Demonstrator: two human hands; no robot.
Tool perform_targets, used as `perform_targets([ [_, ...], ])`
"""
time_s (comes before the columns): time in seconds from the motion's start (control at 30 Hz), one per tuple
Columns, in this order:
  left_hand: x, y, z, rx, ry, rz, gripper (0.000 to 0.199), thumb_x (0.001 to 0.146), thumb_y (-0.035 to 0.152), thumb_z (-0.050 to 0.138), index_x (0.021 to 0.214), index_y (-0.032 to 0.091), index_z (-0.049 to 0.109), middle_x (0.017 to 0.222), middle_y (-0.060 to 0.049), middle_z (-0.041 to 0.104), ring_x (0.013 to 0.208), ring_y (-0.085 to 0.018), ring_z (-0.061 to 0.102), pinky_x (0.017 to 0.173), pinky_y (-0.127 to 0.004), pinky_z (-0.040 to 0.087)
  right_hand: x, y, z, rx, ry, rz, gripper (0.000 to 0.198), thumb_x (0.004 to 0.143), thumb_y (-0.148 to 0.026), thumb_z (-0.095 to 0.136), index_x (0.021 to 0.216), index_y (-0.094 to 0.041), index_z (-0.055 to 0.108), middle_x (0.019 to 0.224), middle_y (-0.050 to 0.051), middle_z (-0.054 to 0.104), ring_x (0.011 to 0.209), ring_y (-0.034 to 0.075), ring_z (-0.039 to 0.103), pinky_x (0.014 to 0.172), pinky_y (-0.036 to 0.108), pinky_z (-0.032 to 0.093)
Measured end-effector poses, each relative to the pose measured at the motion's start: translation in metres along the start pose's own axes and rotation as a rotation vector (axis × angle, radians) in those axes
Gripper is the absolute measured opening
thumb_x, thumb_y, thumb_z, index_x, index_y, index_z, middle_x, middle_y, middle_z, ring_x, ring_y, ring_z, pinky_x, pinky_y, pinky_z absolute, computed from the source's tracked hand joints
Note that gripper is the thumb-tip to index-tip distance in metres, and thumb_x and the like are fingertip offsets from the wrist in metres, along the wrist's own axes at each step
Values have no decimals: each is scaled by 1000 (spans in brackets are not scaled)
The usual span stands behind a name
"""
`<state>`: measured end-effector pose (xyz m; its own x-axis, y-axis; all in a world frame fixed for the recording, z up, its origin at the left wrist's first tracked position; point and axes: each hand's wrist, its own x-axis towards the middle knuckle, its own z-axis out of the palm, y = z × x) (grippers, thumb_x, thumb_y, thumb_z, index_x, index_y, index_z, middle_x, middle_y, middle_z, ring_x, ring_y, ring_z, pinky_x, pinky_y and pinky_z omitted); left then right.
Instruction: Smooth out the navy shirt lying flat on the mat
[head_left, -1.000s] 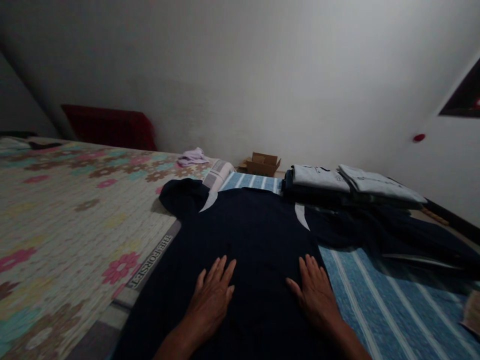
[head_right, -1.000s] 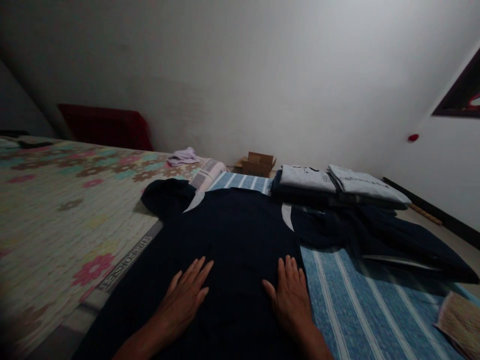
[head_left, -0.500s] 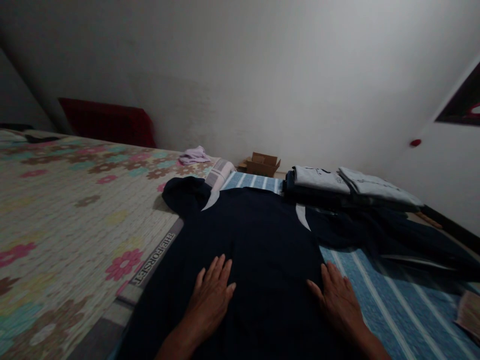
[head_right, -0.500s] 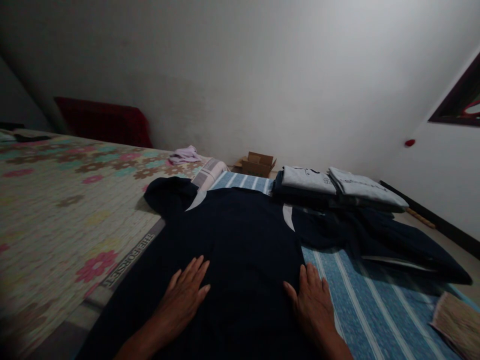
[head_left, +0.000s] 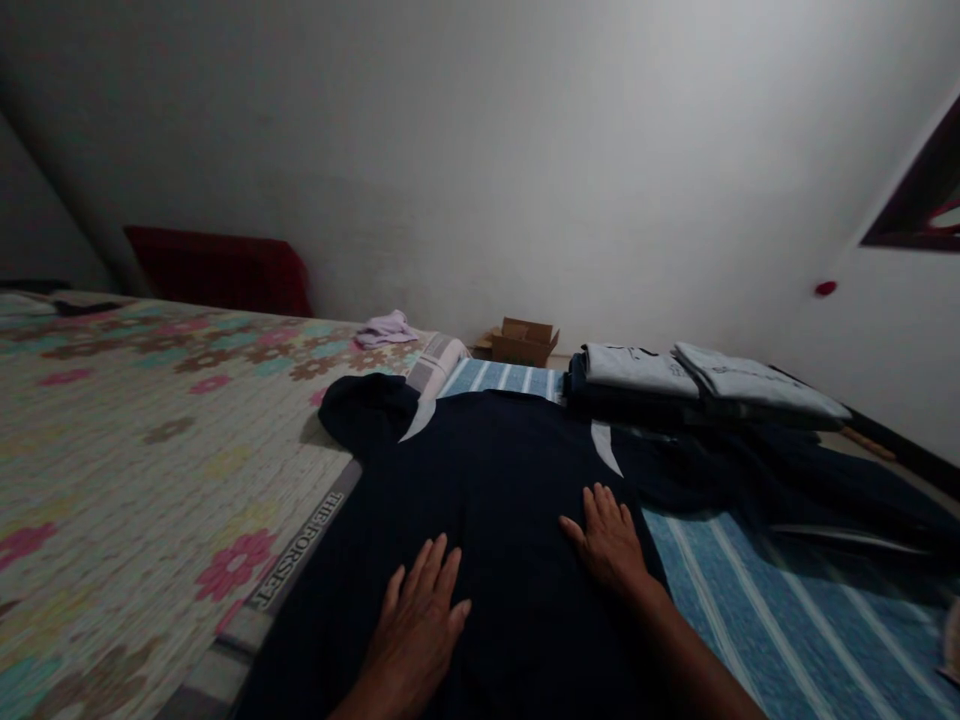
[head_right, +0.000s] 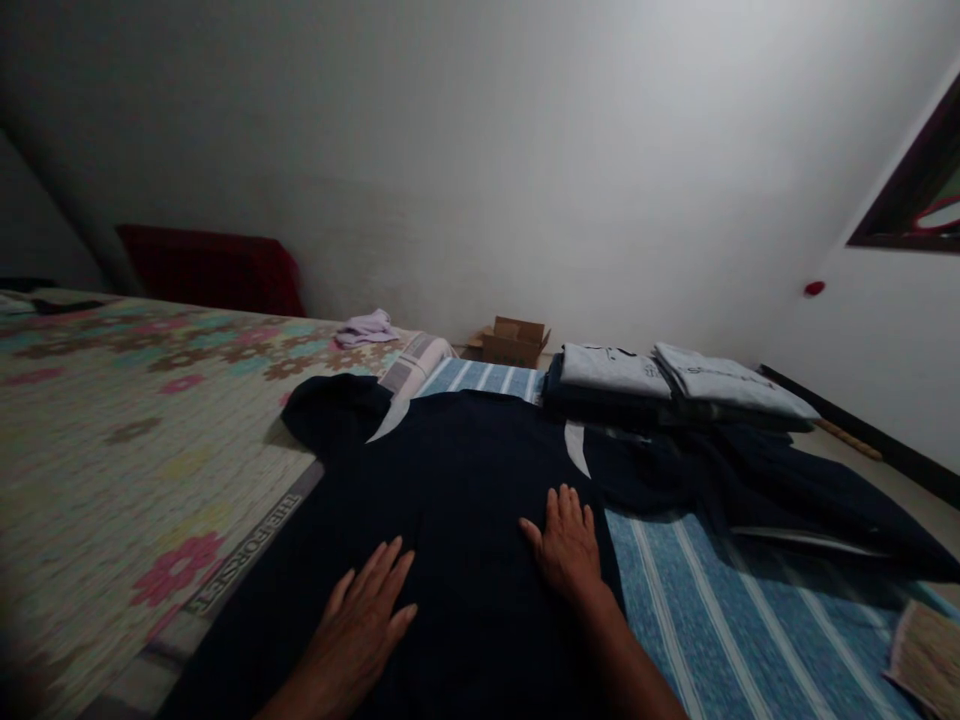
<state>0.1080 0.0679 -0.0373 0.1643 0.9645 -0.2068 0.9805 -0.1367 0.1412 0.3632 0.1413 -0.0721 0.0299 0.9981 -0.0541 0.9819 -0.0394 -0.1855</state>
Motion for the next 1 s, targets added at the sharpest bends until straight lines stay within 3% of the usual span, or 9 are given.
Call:
perform_targets([
  [0.13, -2, 1, -2, -11, -13, -21, 56, 86, 36, 31, 139, 17, 32, 149, -6, 16, 137, -23, 11, 111, -47, 13, -6, 24, 9, -48, 27, 71, 78, 87, -61, 26, 140, -3, 29, 146, 19, 23, 136, 30, 15, 108, 44, 14],
  [0.23, -6, 5, -9, -43, -41, -21, 56, 87, 36, 32, 140, 17, 30, 150, -6, 14, 138, -22, 9, 111, -46, 12, -10, 27, 6, -84, 57, 85, 74, 88, -57, 27, 136, -2, 35, 143, 22, 28, 134, 32, 20, 106, 45, 19],
  [0.33, -11, 6, -17, -90, -81, -15, 57, 88, 39, 31, 140, 16, 30, 150, -8, 15, 138, -22, 9, 111, -46, 13, -12, 13, -4, -66, 61, 36, 72, 89, -55, 23, 134, -2, 39, 141, 23, 33, 132, 33, 25, 106, 45, 22],
  [0.43, -12, 2, -23, -129, -90, 12, 54, 90, 40, 29, 137, 15, 36, 148, -10, 22, 137, -22, 15, 110, -44, 17, -12, -18, -20, 0, 15, -115, 68, 89, -54, 24, 133, -6, 42, 140, 20, 36, 131, 32, 30, 106, 44, 23],
  [0.57, -2, -12, -33, -47, 61, -49, 43, 89, 31, 36, 127, 14, 49, 140, -14, 40, 130, -24, 34, 105, -40, 29, -13, -75, -34, 94, -52, -367, 61, 88, -49, 31, 131, -8, 45, 139, 18, 39, 128, 30, 34, 104, 40, 27],
  [0.7, 13, -37, -42, 106, 259, -221, 32, 85, 22, 43, 112, 12, 56, 126, -15, 52, 119, -26, 45, 96, -38, 38, -18, -110, -20, 125, -74, -450, 63, 90, -50, 29, 136, -8, 38, 144, 17, 31, 133, 29, 24, 108, 42, 19],
  [0.87, 25, -72, -27, 112, 291, -264, 36, 88, 23, 38, 119, 11, 51, 132, -16, 47, 122, -26, 43, 98, -38, 37, -25, -100, 7, 105, -118, -476, 71, 89, -60, 21, 141, -12, 28, 149, 12, 17, 137, 26, 9, 110, 46, 9],
  [1.0, 26, -89, -17, 30, 338, -243, 37, 89, 21, 33, 119, 11, 52, 132, -14, 49, 123, -22, 43, 103, -35, 34, -26, -91, 8, 94, -120, -451, 72, 88, -62, 18, 142, -16, 26, 149, 10, 16, 137, 25, 7, 110, 45, 7],
])
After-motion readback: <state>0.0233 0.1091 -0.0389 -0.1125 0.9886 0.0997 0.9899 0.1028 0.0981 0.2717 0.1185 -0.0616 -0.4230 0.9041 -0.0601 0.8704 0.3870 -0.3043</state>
